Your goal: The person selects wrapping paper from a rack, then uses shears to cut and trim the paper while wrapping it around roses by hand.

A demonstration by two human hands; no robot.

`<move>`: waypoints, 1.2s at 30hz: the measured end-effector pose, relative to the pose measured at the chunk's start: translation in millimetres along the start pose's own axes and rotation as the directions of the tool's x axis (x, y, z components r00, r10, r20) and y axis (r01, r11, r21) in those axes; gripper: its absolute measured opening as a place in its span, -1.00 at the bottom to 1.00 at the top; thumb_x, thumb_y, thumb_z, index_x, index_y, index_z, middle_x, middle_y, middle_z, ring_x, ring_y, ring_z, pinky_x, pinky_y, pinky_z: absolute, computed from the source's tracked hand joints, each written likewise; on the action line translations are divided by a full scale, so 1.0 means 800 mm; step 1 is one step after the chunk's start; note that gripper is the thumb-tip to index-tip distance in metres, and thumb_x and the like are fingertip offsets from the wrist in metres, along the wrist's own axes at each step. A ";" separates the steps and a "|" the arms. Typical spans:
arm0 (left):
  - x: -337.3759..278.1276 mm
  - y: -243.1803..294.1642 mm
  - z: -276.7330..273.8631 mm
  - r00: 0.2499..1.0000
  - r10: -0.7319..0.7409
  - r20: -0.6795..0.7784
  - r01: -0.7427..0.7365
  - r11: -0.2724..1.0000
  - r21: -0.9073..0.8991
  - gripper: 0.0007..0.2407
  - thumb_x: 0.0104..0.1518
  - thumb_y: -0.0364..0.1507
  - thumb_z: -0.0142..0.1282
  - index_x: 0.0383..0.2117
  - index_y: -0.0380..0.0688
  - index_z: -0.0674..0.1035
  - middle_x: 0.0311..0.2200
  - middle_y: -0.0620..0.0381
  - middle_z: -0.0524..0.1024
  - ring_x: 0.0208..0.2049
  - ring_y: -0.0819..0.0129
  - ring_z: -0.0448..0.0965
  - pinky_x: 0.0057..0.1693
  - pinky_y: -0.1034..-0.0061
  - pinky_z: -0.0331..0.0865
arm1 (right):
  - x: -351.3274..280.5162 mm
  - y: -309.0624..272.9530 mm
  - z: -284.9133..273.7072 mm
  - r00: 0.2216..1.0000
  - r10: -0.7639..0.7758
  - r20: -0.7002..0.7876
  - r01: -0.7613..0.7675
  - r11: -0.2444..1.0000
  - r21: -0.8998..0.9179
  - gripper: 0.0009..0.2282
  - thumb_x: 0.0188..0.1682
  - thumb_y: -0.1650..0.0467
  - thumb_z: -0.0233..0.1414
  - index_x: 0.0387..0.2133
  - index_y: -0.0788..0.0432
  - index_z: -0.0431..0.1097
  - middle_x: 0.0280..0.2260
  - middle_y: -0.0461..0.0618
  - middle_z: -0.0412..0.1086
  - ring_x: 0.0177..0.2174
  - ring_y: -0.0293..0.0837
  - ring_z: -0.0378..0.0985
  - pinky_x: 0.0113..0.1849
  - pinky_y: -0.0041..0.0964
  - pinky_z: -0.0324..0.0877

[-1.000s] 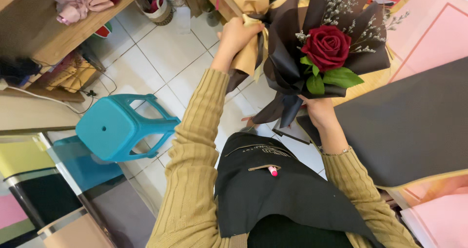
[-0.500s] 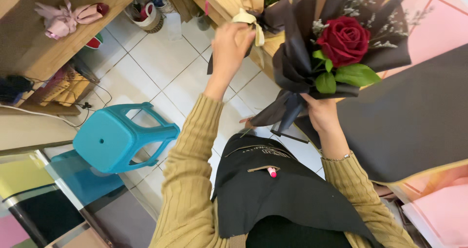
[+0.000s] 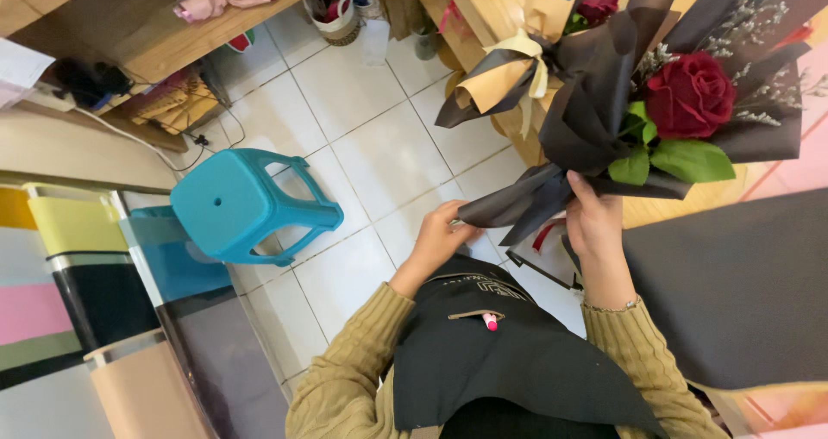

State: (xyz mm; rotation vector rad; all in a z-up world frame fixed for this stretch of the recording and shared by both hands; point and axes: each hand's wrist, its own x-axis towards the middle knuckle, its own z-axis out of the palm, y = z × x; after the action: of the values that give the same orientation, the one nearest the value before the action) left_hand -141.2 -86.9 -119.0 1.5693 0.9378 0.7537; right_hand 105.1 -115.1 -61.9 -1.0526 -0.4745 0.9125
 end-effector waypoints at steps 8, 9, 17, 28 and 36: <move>-0.031 -0.039 0.007 0.968 0.160 -0.192 -0.126 0.976 0.178 -0.78 0.05 -0.38 0.37 -0.17 0.02 0.67 -0.19 0.20 0.63 -0.09 0.16 0.58 0.09 0.31 0.46 | -0.019 -0.006 0.032 0.999 0.010 0.041 -0.010 1.000 -0.005 -0.54 0.02 0.55 0.17 0.20 0.08 0.28 0.08 -0.12 0.39 0.12 -0.19 0.43 0.23 -0.12 0.36; -0.037 -0.048 0.014 0.966 0.167 -0.197 -0.131 0.975 0.182 -0.78 0.05 -0.38 0.37 -0.17 0.02 0.67 -0.19 0.20 0.63 -0.09 0.16 0.58 0.09 0.31 0.46 | -0.026 -0.014 0.040 0.999 0.006 0.048 -0.006 1.000 -0.001 -0.54 0.02 0.55 0.17 0.20 0.08 0.28 0.08 -0.12 0.39 0.12 -0.19 0.43 0.23 -0.12 0.36; -0.071 -0.010 0.038 0.937 -0.090 -0.337 0.015 0.975 -0.220 -0.97 0.17 -0.53 0.28 -0.33 -0.18 0.71 -0.41 0.01 0.66 -0.24 0.16 0.68 -0.05 0.26 0.53 | -0.047 -0.003 0.040 0.998 0.057 0.039 -0.056 0.998 -0.021 -0.64 0.03 0.53 0.15 0.12 0.14 0.38 -0.03 -0.06 0.47 0.02 -0.17 0.51 0.13 -0.14 0.43; -0.107 -0.035 0.040 0.873 -0.149 -0.465 0.014 0.960 -0.281 -0.96 0.21 -0.54 0.23 -0.37 -0.23 0.70 -0.50 0.01 0.64 -0.39 0.35 0.61 -0.16 0.36 0.54 | -0.077 0.010 0.032 0.980 0.095 0.175 -0.076 0.990 -0.115 -0.55 0.03 0.52 0.12 0.23 0.25 0.29 0.12 0.14 0.38 0.13 0.03 0.43 0.15 0.00 0.34; -0.123 -0.049 0.023 0.866 -0.123 -0.484 -0.040 0.949 -0.313 -0.89 0.25 -0.55 0.12 -0.22 -0.20 0.70 -0.37 0.07 0.64 -0.25 0.46 0.50 -0.04 0.35 0.48 | -0.084 0.022 0.044 0.945 0.067 0.320 -0.045 0.996 -0.075 -0.56 -0.01 0.51 0.12 0.19 0.19 0.32 0.09 0.02 0.38 0.12 -0.09 0.40 0.15 0.01 0.33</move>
State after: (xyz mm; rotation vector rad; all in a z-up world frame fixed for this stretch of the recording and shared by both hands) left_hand -179.8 -178.5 -160.0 1.0825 1.1516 1.2512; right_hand 34.4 -148.6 -56.5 -0.9832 -0.7550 1.1337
